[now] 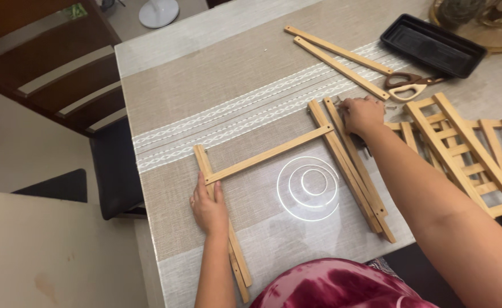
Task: The person assembles a wooden frame by aligning multiple wooden slats and inserting screws into pre-drilled holes. They use a manual screwdriver to tighten the screws and secure the frame components together on a table.
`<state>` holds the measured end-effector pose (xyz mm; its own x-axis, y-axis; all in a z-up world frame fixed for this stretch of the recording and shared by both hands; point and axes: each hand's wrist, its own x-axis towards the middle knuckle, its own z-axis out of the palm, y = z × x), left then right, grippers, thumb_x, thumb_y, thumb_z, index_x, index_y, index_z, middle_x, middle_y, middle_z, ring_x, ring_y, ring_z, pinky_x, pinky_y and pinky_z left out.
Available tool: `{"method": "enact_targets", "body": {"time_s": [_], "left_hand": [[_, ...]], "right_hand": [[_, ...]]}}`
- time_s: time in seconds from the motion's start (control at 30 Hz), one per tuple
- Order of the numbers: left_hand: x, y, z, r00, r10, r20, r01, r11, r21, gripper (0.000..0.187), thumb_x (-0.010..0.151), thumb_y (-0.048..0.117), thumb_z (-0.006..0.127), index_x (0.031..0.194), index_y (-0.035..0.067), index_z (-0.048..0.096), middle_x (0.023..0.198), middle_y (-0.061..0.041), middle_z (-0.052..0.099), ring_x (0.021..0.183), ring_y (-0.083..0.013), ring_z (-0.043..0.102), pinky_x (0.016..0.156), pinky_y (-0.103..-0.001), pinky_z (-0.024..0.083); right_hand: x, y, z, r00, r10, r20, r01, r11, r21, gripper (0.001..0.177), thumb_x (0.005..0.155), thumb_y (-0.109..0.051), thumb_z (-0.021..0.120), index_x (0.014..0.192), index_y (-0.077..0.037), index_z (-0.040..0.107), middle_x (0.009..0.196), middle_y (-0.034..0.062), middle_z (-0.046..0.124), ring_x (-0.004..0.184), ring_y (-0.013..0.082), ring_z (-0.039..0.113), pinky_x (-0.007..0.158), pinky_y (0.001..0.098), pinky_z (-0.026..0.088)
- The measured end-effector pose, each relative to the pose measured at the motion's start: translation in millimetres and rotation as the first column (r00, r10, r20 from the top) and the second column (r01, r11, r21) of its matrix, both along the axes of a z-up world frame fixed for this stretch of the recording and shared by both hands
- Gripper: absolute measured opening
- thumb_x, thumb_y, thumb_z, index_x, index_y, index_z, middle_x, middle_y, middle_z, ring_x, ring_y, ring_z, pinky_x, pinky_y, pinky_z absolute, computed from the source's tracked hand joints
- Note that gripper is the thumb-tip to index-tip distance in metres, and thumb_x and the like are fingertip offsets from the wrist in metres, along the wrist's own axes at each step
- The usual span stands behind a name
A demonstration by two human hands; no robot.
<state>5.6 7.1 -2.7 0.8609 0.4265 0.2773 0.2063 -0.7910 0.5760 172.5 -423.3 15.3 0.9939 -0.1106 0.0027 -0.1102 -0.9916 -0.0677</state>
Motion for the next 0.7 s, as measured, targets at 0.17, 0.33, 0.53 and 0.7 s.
{"method": "enact_targets", "body": {"time_s": [0.17,0.33,0.53,0.7], "left_hand": [[-1.2,-1.5,15.5,0.993,0.004,-0.12,-0.005,1.0,-0.004,0.069,0.094,0.047,0.066,0.154,0.019,0.046,0.153,-0.012,0.048,0.139,-0.035,0.046,0.11,-0.056,0.037],[3.7,-17.9,29.5,0.991,-0.067,-0.119,0.089,0.979,0.186,0.062,0.094,0.041,0.065,0.151,0.021,0.052,0.161,-0.012,0.036,0.147,-0.0331,0.031,0.12,-0.059,0.022],[20.1,-46.9,40.3,0.953,-0.276,-0.128,0.297,0.935,0.196,0.052,0.097,0.037,0.062,0.146,0.02,0.056,0.159,-0.012,0.037,0.147,-0.033,0.03,0.121,-0.059,0.019],[31.2,-67.5,44.8,0.908,-0.399,-0.128,0.417,0.893,0.17,0.047,0.099,0.035,0.06,0.143,0.019,0.058,0.158,-0.011,0.04,0.148,-0.032,0.033,0.123,-0.056,0.02]], "right_hand": [[11.5,2.9,1.3,0.999,-0.027,-0.047,0.027,1.0,0.005,0.03,0.079,-0.025,0.079,0.108,-0.03,0.079,0.117,-0.0003,0.073,0.12,0.0287,0.059,0.098,0.0497,0.042],[14.7,4.9,-0.2,0.992,-0.047,-0.118,0.05,0.998,0.026,0.049,0.061,-0.018,0.087,0.108,-0.029,0.076,0.115,0.0023,0.072,0.118,0.028,0.061,0.098,0.0461,0.044],[5.3,10.3,9.7,0.99,-0.065,0.123,0.049,0.991,0.123,0.035,0.084,-0.021,0.075,0.118,-0.022,0.069,0.111,0.0113,0.071,0.11,0.0347,0.064,0.092,0.0543,0.045],[-18.1,20.0,40.2,0.99,-0.038,0.138,-0.03,0.887,0.46,0.031,0.085,-0.014,0.068,0.116,-0.016,0.07,0.106,0.0136,0.064,0.098,0.0315,0.068,0.088,0.0464,0.054]]}}
